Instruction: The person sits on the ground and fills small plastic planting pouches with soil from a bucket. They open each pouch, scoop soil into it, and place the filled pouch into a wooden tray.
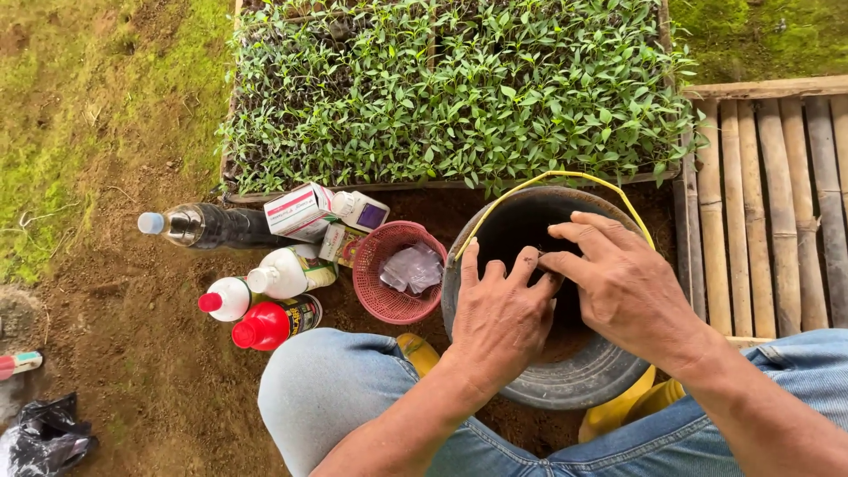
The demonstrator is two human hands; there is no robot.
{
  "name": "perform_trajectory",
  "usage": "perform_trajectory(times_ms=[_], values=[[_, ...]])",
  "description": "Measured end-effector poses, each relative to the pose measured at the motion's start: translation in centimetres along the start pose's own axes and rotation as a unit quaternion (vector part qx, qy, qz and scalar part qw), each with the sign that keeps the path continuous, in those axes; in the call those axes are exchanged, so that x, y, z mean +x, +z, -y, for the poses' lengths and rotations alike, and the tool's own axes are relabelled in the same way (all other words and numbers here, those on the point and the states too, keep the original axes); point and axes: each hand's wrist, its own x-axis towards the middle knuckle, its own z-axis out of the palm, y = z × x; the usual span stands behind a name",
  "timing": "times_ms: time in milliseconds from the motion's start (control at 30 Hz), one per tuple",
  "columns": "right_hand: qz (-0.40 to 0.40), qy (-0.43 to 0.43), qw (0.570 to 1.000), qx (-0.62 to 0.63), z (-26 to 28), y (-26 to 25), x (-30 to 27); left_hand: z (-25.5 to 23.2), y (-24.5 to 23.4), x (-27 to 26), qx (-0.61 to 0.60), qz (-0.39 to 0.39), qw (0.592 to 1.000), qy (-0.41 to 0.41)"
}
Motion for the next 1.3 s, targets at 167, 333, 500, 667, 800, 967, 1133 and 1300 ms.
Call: perform_trajectory(times_ms=[167, 333, 500, 667, 800, 967, 1133, 1300], values=[[0.033, 0.001, 0.999, -0.002, -0.3, 1.0, -0.4, 0.0, 0.5, -0.1, 0.005, 0.02, 1.0, 0.001], [0.023, 0.097, 0.992, 0.078, 0.5, -1.2, 0.6, 0.2, -0.1, 0.2, 0.0, 0.012, 1.0, -0.002], [0.288, 0.31, 0.902, 0.09, 1.0, -1.7, 2.7, 0.4, 0.2, 0.4, -0.045, 0.027, 0.999, 0.012], [0.264, 0.314, 0.894, 0.181, 1.3, -0.5, 2.9, 0.4, 0.1, 0.4, -0.044, 0.017, 0.999, 0.025], [0.206, 0.307, 0.903, 0.22, 0.7, 1.2, 2.1, 0.5, -0.5, 0.7, -0.047, 0.005, 0.998, 0.027], [0.116, 0.278, 0.91, 0.286, 0.7, 1.3, 2.0, 0.5, -0.8, 1.0, -0.063, -0.029, 0.997, 0.025], [0.087, 0.295, 0.885, 0.351, 0.8, 0.4, 2.3, 0.5, -1.3, 1.7, -0.126, -0.114, 0.985, 0.013], [0.102, 0.303, 0.882, 0.347, 0.9, -0.3, 2.1, 0.5, -3.2, 2.7, -0.418, -0.215, 0.873, -0.13]])
